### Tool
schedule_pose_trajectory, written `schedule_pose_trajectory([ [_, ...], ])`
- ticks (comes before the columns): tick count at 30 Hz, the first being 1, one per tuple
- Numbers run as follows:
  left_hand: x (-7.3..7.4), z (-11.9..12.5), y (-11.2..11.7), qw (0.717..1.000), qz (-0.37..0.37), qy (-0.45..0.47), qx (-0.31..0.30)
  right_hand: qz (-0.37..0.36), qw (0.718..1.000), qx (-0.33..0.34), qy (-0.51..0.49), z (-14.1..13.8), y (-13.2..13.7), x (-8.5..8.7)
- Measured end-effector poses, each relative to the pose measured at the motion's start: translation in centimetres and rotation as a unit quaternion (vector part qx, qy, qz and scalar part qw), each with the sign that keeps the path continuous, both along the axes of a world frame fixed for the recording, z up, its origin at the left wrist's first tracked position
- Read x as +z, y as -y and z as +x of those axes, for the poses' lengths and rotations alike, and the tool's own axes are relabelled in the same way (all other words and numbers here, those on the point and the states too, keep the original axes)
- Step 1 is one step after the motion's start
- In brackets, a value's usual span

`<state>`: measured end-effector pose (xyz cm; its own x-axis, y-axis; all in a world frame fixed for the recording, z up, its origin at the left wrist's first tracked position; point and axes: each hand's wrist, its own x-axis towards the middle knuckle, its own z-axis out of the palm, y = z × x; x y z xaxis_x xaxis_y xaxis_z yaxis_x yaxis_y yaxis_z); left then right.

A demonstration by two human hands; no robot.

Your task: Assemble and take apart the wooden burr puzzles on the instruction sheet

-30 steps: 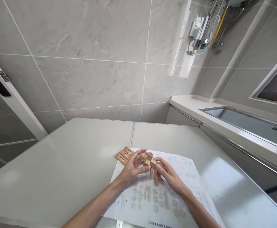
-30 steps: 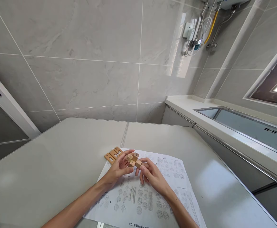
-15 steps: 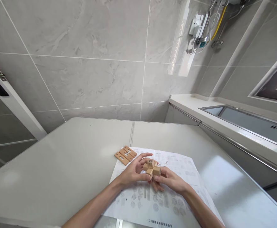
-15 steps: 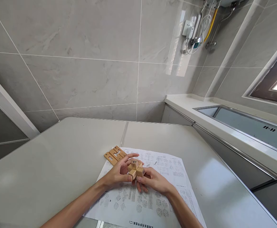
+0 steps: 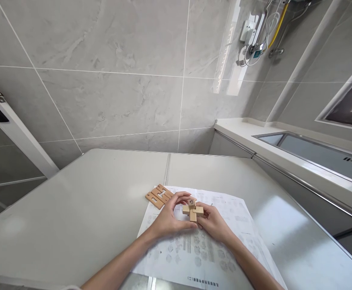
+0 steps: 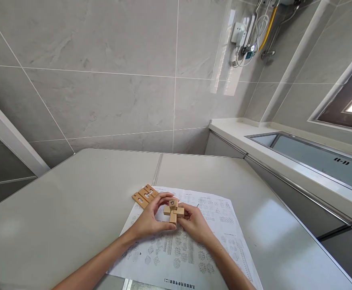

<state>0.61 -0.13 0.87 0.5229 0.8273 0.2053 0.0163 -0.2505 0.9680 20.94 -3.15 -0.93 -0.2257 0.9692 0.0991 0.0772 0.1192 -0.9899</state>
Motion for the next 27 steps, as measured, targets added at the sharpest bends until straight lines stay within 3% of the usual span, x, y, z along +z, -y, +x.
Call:
schedule_pose_trajectory([
  [3, 0.1, 0.3, 0.3, 0.999, 0.013, -0.012, 0.034, -0.004, 1.000, -0.029, -0.005, -0.4, 0.0, -0.2],
  [19, 0.1, 0.9, 0.6, 0.994, 0.046, -0.013, 0.094, 0.000, 0.998, -0.044, -0.051, -0.8, -0.3, -1.8],
  [27, 0.0, 0.7, 0.3, 0.993, 0.043, -0.002, 0.114, -0.040, 0.993, -0.007, -0.109, -1.0, 0.0, -0.9],
])
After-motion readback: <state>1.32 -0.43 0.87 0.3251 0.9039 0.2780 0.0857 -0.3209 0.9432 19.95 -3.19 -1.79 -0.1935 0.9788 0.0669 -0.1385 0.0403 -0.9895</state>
